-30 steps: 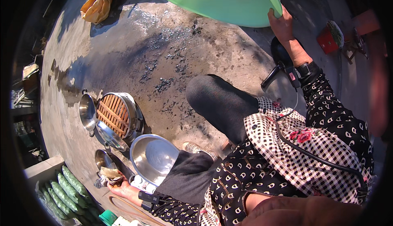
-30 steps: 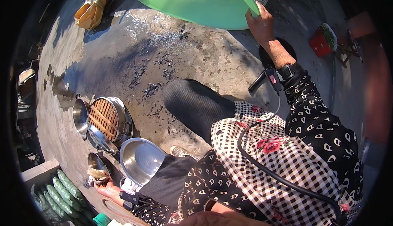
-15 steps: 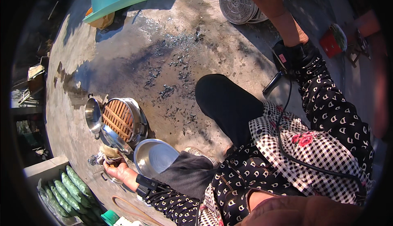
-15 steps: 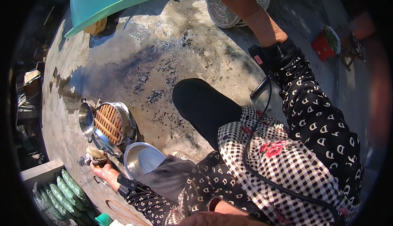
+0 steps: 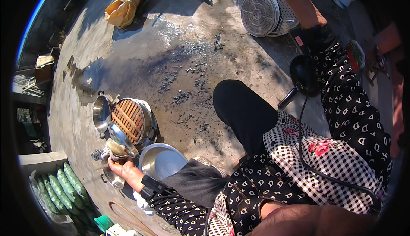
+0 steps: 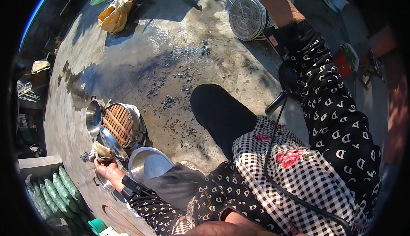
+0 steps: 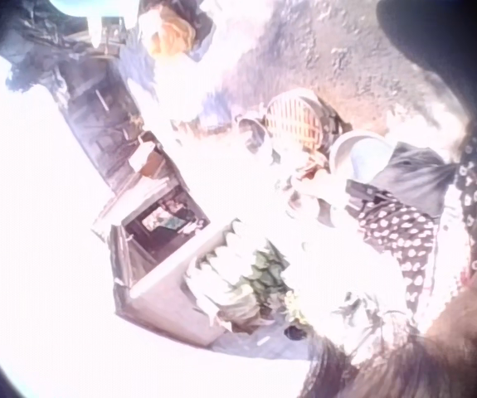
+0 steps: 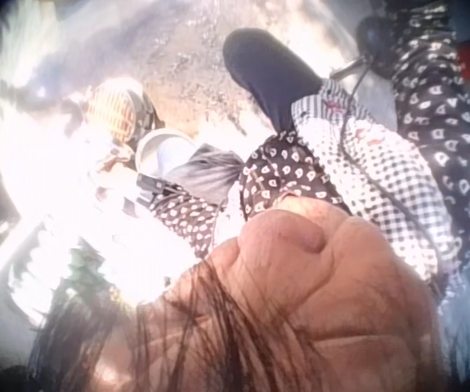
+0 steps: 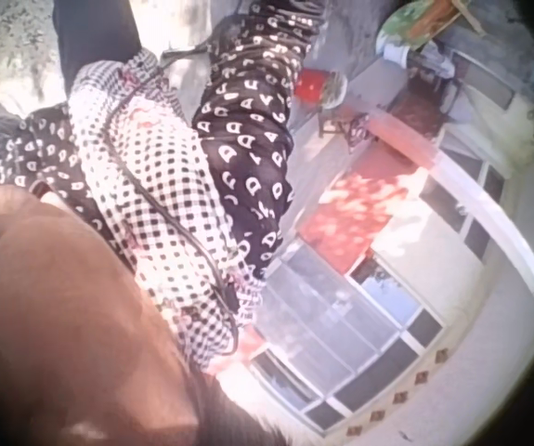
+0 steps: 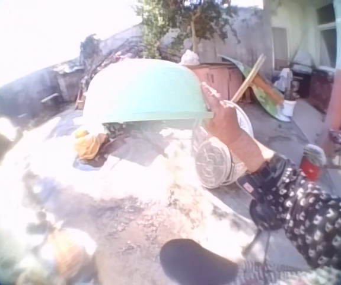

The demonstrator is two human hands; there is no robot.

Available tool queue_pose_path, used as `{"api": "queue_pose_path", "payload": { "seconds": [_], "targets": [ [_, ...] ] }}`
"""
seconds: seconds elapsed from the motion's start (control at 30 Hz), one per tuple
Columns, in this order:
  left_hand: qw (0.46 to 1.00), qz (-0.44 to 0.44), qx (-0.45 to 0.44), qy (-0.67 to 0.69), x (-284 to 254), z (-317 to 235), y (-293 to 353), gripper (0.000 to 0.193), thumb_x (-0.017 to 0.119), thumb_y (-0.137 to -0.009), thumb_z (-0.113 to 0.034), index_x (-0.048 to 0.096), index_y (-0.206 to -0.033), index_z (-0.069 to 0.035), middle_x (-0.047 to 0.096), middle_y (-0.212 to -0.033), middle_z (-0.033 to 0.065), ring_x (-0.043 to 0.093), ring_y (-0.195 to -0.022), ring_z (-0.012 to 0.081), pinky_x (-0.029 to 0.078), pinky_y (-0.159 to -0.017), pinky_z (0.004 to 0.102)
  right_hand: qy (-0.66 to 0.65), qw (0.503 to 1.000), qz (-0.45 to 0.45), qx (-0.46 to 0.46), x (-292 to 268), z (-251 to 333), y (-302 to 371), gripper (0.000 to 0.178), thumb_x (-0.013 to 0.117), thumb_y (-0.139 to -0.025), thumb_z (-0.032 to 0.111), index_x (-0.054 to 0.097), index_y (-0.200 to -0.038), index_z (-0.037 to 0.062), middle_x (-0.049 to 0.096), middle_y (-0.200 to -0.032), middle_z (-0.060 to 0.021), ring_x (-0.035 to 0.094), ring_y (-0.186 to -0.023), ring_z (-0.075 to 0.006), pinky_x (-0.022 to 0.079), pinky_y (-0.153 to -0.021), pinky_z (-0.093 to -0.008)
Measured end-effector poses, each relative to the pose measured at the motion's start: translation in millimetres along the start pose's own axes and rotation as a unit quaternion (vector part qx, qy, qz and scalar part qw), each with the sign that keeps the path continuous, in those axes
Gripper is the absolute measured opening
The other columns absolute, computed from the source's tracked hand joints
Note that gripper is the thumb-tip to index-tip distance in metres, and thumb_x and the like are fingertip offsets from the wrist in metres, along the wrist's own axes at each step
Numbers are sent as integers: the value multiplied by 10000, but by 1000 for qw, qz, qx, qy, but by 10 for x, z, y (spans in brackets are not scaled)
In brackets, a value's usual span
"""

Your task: The person scrubs a black wok with a steel wool pad, rinses it, and sets it aside. They then scrub and rinse a light green plastic basin, followed by rinsing their hands in a metal bowl.

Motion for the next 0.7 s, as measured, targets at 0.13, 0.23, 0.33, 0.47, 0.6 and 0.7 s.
{"api": "queue_pose_path", "payload": {
  "seconds": [0.13,0.23,0.33,0.47,0.6,0.7],
  "targets": [
    [1000,-8,9,7,-9,-23,32,366,594,-884,-283,679,-1190,-101,677,-1241,71,637,-1111,326,550,-841,558,5,1000,14,5,60,-51,20,572,645,-839,96,515,-1386,-6,626,-1288,-236,697,-786,-373,555,-675,-438],
    [1000,-17,8,9,5,-22,74,365,590,-884,-277,682,-1191,-102,676,-1242,76,639,-1108,328,549,-841,559,9,999,-7,-30,104,-91,29,585,651,-834,107,509,-1390,-9,628,-1281,-239,698,-784,-370,556,-672,-434],
    [1000,-19,10,7,28,-24,115,367,588,-885,-275,683,-1195,-104,674,-1246,81,635,-1117,328,545,-847,564,21,999,4,-31,159,-144,73,589,654,-833,117,507,-1388,-16,627,-1280,-242,700,-796,-369,558,-685,-431],
    [1000,-19,9,4,44,-20,150,383,619,-872,-286,668,-1202,-96,677,-1240,73,647,-1129,296,552,-877,550,21,999,24,-26,170,-165,156,602,654,-829,122,501,-1394,-18,622,-1287,-241,693,-863,-375,559,-738,-436],
    [999,-34,7,6,31,-16,135,384,616,-877,-285,665,-1206,-95,670,-1254,75,642,-1138,300,548,-882,546,23,999,33,-26,128,-160,179,614,654,-825,118,492,-1402,-14,620,-1290,-240,686,-898,-377,558,-753,-437],
    [1000,-23,3,9,24,-8,101,383,612,-881,-282,661,-1211,-93,667,-1257,78,640,-1137,301,543,-886,527,21,999,41,-21,108,-141,195,623,654,-822,115,486,-1408,-11,618,-1292,-238,681,-924,-379,557,-764,-438]
  ]
}}
Point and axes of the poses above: each hand's wrist, its own y-axis away from the middle knuckle, its own x-axis out of the palm, z = x × y, the point moved 3 cm from there along -y, towards the middle knuckle
